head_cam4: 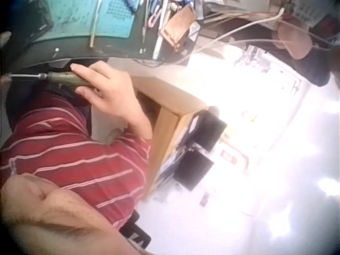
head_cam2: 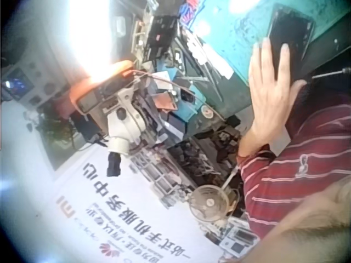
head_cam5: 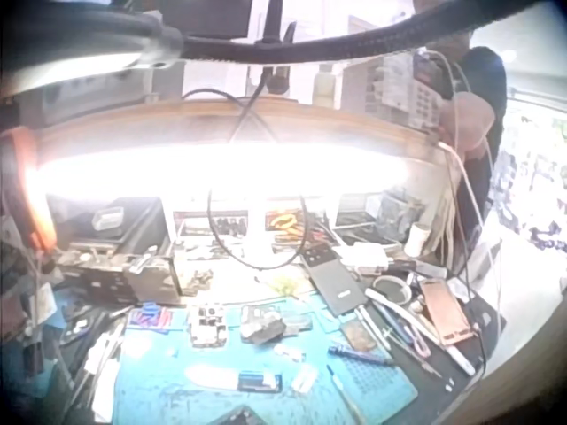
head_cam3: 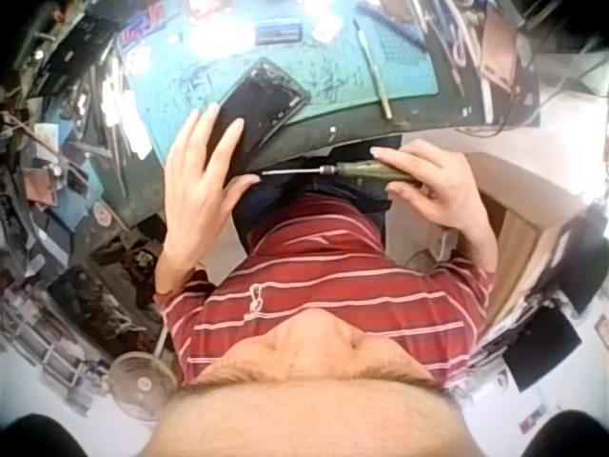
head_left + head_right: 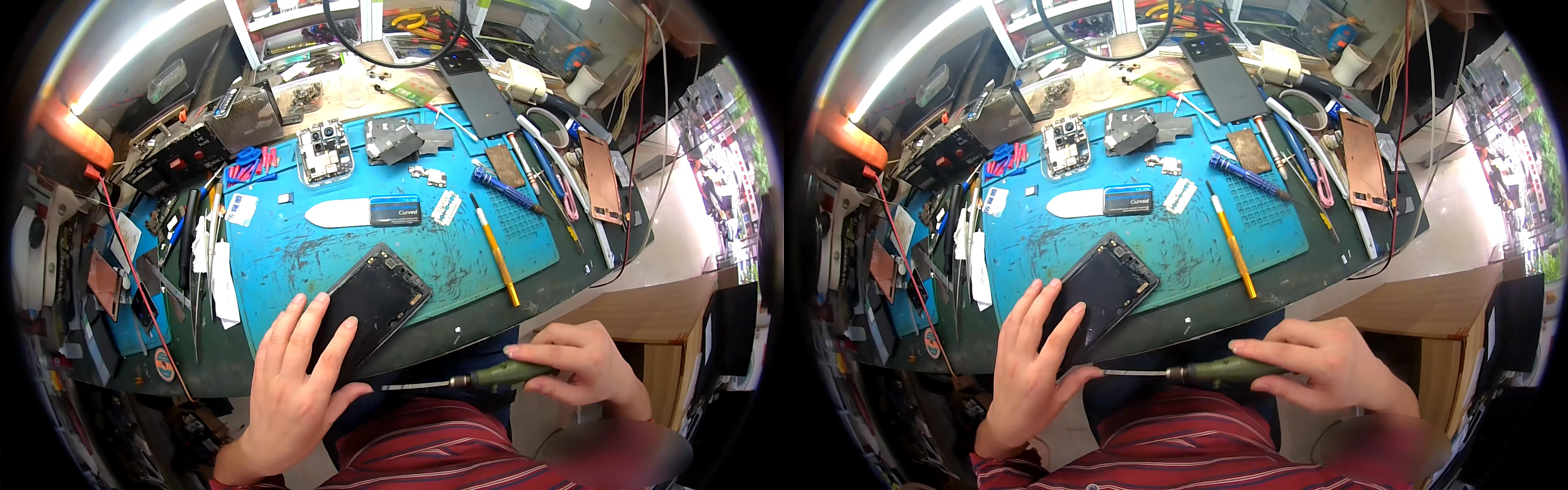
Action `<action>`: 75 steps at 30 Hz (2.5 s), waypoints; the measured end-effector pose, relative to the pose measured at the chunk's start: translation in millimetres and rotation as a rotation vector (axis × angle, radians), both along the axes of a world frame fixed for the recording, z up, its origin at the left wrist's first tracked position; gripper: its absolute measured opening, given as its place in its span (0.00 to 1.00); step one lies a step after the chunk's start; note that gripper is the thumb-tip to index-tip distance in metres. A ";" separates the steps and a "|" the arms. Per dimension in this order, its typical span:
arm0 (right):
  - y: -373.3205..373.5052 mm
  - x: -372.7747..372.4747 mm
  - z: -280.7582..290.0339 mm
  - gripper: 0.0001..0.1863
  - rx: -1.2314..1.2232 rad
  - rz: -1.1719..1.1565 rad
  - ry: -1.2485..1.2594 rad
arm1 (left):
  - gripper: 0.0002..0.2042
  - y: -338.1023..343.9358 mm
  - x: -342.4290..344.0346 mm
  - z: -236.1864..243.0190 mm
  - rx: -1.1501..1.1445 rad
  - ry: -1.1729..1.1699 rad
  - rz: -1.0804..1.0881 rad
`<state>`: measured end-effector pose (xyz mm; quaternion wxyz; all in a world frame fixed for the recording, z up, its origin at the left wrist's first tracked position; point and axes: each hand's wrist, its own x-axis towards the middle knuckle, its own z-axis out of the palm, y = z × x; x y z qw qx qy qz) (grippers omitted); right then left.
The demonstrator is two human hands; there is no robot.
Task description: The person uses a small brush and a screwdriver to clean and adjust components on a disassembled smartphone. They repeatedly wipe the back panel and internal areas, then use a screwdriver to manipulate small parts on the device.
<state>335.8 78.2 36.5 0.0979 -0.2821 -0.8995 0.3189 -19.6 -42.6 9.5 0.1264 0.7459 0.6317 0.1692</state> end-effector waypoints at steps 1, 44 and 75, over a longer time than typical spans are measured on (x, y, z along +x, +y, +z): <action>0.0 0.8 -1.1 0.28 0.025 -0.026 -0.007 | 0.38 -3.8 -0.7 -1.5 -0.010 0.013 0.008; 22.1 15.9 -14.0 0.32 0.515 -0.200 -0.029 | 0.23 39.9 10.5 -10.2 0.149 0.095 -0.259; 18.3 -74.4 -62.6 0.15 0.618 -0.502 0.077 | 0.24 -212.6 -158.8 -12.3 0.339 -0.142 1.346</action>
